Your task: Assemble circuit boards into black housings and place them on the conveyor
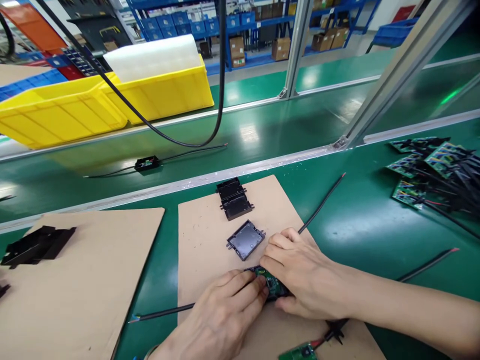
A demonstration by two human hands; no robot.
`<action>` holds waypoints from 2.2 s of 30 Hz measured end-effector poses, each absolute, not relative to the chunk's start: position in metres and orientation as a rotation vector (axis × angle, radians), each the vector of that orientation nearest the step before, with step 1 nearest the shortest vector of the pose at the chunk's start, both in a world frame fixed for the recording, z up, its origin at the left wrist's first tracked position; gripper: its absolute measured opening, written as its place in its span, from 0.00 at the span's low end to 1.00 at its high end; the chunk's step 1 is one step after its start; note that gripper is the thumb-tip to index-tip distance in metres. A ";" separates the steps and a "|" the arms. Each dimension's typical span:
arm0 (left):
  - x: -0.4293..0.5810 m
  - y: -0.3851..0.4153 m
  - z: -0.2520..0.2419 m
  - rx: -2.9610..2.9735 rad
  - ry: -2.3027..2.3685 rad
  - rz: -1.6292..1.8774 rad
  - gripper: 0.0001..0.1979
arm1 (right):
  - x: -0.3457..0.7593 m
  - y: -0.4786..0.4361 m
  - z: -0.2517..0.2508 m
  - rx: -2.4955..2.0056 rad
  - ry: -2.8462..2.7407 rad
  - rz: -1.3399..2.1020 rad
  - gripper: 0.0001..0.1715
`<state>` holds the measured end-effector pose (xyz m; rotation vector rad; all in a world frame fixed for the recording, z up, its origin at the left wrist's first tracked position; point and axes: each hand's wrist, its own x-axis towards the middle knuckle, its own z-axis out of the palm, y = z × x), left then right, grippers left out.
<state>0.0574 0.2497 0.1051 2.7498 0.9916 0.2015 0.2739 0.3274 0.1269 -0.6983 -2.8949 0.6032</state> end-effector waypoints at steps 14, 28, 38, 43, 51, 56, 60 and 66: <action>0.068 0.249 0.104 2.723 1.059 0.382 0.20 | 0.320 0.350 0.129 -0.768 -2.800 0.769 0.12; 0.076 0.250 0.109 2.786 1.112 0.176 0.31 | 0.311 0.325 0.113 -0.548 -2.958 0.454 0.12; 0.094 0.250 0.103 2.701 1.201 0.088 0.29 | 0.299 0.307 0.108 -0.539 -3.070 -0.066 0.07; 0.082 0.249 0.123 2.482 1.249 0.087 0.35 | 0.310 0.313 0.105 -0.656 -2.959 0.204 0.08; 0.094 0.247 0.110 2.660 1.262 -0.043 0.35 | 0.310 0.317 0.096 -0.661 -2.851 0.342 0.11; 0.089 0.241 0.112 2.554 1.342 0.170 0.30 | 0.308 0.316 0.091 -0.654 -2.799 0.312 0.11; 0.074 0.232 0.107 2.421 1.537 0.539 0.35 | 0.306 0.317 0.105 -0.599 -2.697 0.332 0.14; 0.027 0.314 0.156 2.311 1.845 0.325 0.29 | 0.305 0.430 0.165 -0.846 -2.806 0.129 0.10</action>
